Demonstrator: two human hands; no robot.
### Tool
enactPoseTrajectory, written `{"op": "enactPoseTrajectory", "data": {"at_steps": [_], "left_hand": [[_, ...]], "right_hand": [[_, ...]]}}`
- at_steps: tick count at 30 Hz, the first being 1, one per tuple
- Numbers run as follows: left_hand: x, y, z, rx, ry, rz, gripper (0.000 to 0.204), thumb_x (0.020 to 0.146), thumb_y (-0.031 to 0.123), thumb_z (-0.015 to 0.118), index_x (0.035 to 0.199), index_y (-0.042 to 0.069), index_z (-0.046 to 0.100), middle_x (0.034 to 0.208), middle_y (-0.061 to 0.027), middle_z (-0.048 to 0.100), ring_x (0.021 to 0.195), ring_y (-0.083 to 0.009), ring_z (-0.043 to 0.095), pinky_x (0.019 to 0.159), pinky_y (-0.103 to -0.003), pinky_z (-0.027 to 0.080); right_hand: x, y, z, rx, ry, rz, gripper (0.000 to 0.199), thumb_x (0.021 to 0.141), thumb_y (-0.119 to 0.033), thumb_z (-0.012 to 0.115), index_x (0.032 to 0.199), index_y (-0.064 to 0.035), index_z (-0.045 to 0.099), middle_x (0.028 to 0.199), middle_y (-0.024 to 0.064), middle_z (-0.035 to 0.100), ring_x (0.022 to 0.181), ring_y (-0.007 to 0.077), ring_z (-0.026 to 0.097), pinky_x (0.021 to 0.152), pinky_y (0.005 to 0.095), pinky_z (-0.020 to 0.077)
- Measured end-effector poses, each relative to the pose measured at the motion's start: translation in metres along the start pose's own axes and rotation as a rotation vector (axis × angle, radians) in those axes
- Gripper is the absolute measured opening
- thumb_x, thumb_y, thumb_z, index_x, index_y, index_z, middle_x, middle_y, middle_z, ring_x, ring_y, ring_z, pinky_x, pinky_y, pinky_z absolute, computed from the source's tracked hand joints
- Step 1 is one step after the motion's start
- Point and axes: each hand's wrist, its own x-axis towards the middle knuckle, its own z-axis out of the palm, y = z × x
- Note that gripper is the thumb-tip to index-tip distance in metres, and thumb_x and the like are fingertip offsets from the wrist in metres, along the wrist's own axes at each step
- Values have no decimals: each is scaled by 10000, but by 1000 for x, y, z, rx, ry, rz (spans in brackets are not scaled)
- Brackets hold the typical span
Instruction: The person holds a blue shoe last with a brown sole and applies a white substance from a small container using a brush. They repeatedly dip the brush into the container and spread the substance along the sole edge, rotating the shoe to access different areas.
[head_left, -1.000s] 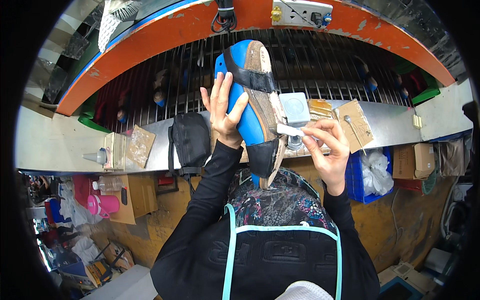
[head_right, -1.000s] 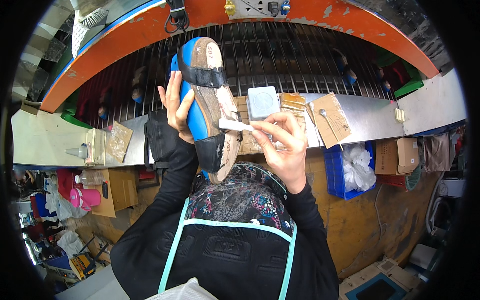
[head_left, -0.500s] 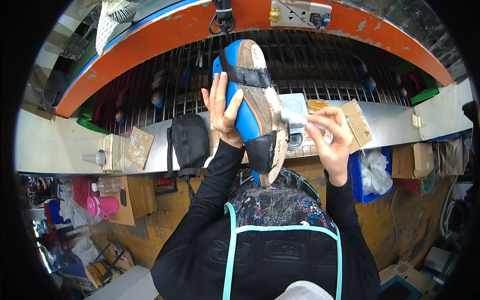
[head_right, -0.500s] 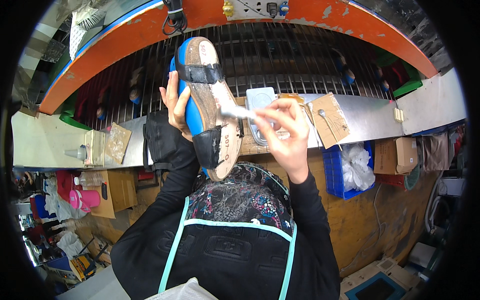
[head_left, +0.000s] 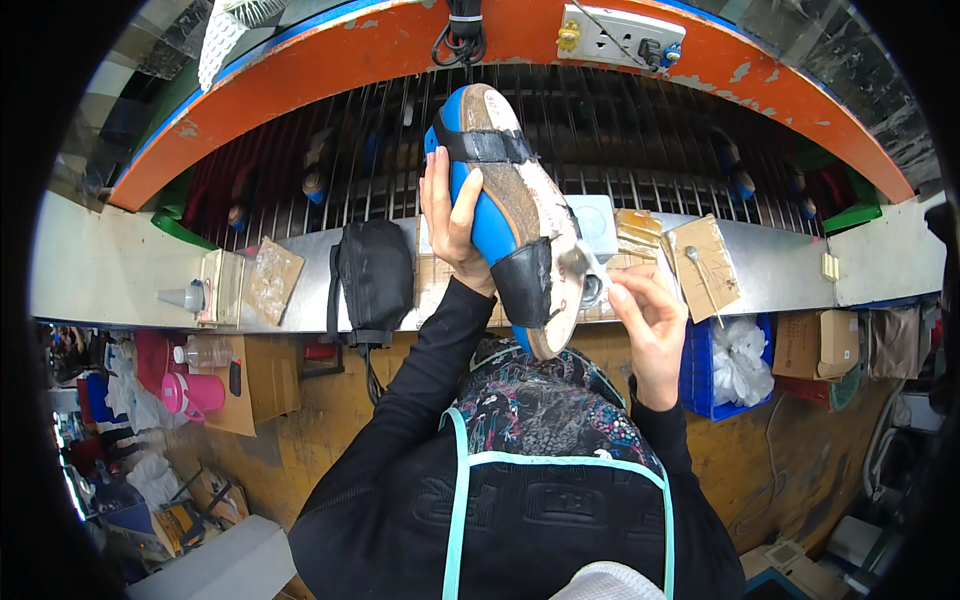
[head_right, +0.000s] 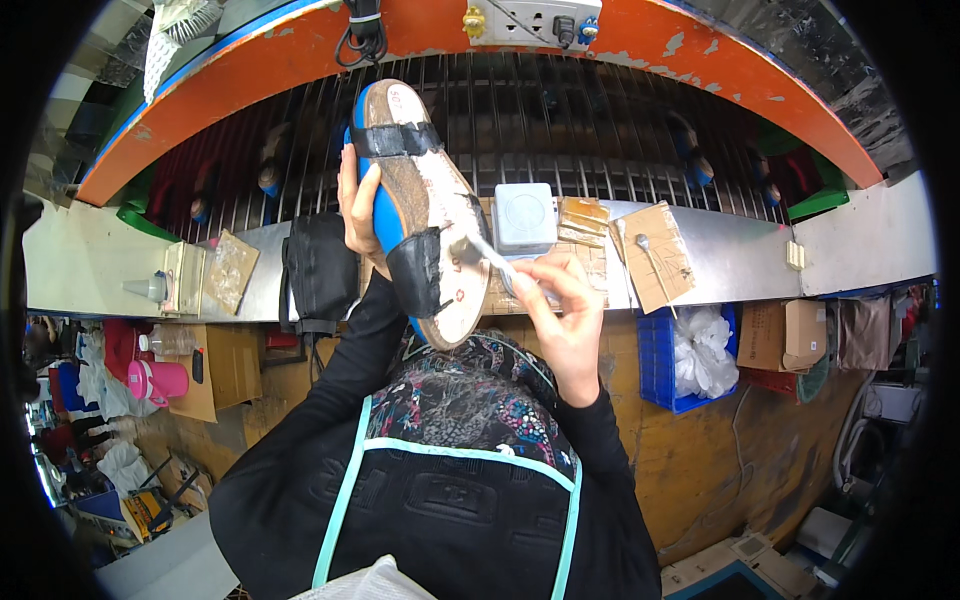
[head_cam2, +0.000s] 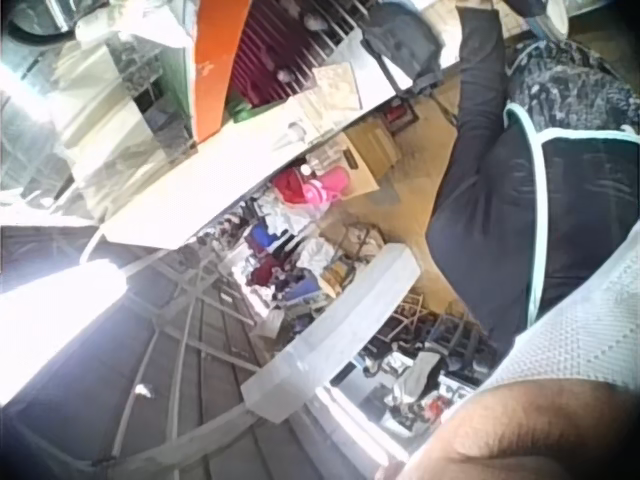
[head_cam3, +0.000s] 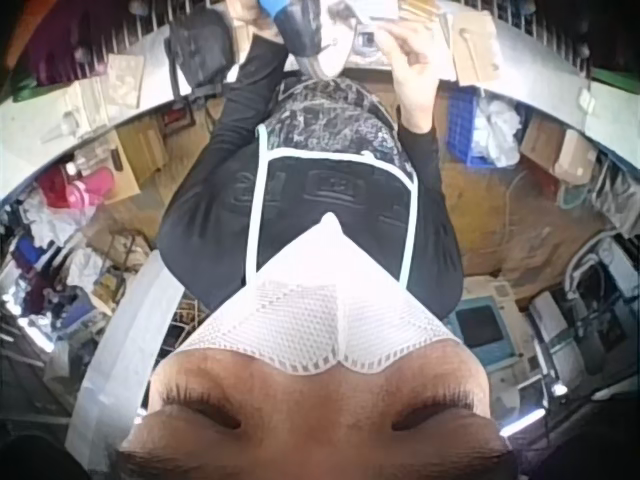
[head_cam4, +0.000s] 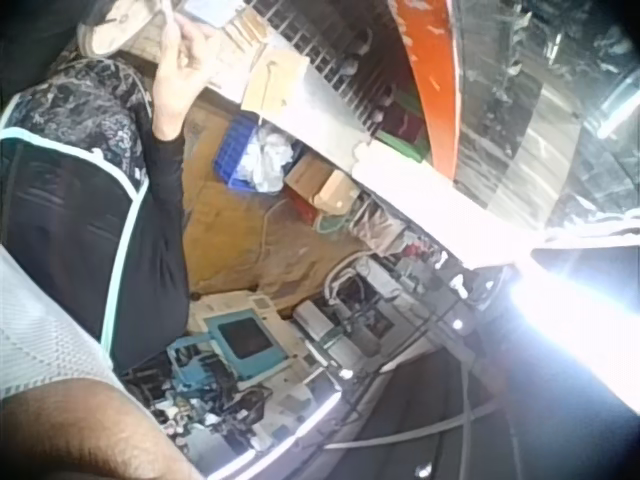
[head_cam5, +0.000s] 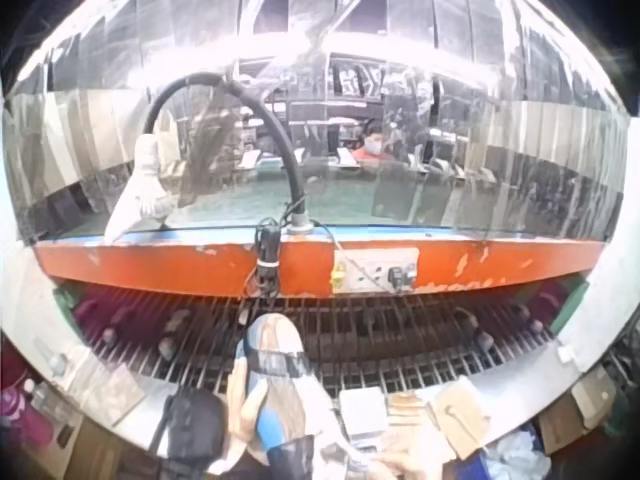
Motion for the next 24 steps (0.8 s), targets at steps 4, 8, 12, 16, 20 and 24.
{"op": "enactPoseTrajectory", "data": {"at_steps": [4, 8, 12, 16, 20, 24], "left_hand": [[-4, -1, 2, 3, -22, -10, 556, 780, 365, 736, 1259, 148, 553, 1387, -252, 472, 1291, -423, 451, 1065, -558, 315], [-8, 0, 4, 19, -47, -37, 526, 788, 347, 731, 1250, 158, 568, 1390, -241, 475, 1293, -418, 450, 1072, -552, 305], [-12, 0, 7, 26, -55, -23, 432, 816, 255, 713, 1227, 199, 591, 1387, -217, 488, 1292, -404, 458, 1073, -552, 307], [-14, -1, 7, 31, -60, -15, 425, 807, 235, 719, 1213, 208, 596, 1381, -208, 497, 1286, -405, 465, 1060, -556, 326], [-13, -2, 7, 34, -61, -3, 427, 797, 226, 723, 1206, 211, 597, 1377, -203, 503, 1282, -407, 469, 1054, -559, 334], [-10, -4, 9, 42, -68, 9, 436, 787, 225, 728, 1204, 207, 601, 1376, -202, 505, 1279, -408, 471, 1054, -560, 329]], "right_hand": [[-13, -2, 0, -91, -13, -155, 152, 838, -41, 694, 983, -1, 722, 914, 52, 580, 845, 117, 548, 702, 217, 441], [-13, 2, 7, -119, 21, -164, 153, 836, -49, 702, 985, -24, 729, 908, 53, 563, 817, 110, 527, 644, 211, 429], [-8, 5, 10, -202, 95, -242, 155, 837, -50, 702, 987, -28, 730, 913, 44, 550, 806, 105, 523, 632, 207, 423], [0, 4, 11, -239, 116, -245, 161, 832, -48, 705, 991, -31, 730, 916, 42, 539, 779, 95, 508, 614, 208, 416], [10, 2, 11, -286, 136, -284, 171, 824, -46, 711, 994, -34, 731, 919, 43, 535, 750, 90, 496, 595, 210, 411], [20, 1, 5, -335, 141, -396, 185, 803, -34, 725, 988, -47, 737, 915, 42, 547, 723, 98, 519, 585, 218, 420]]}}
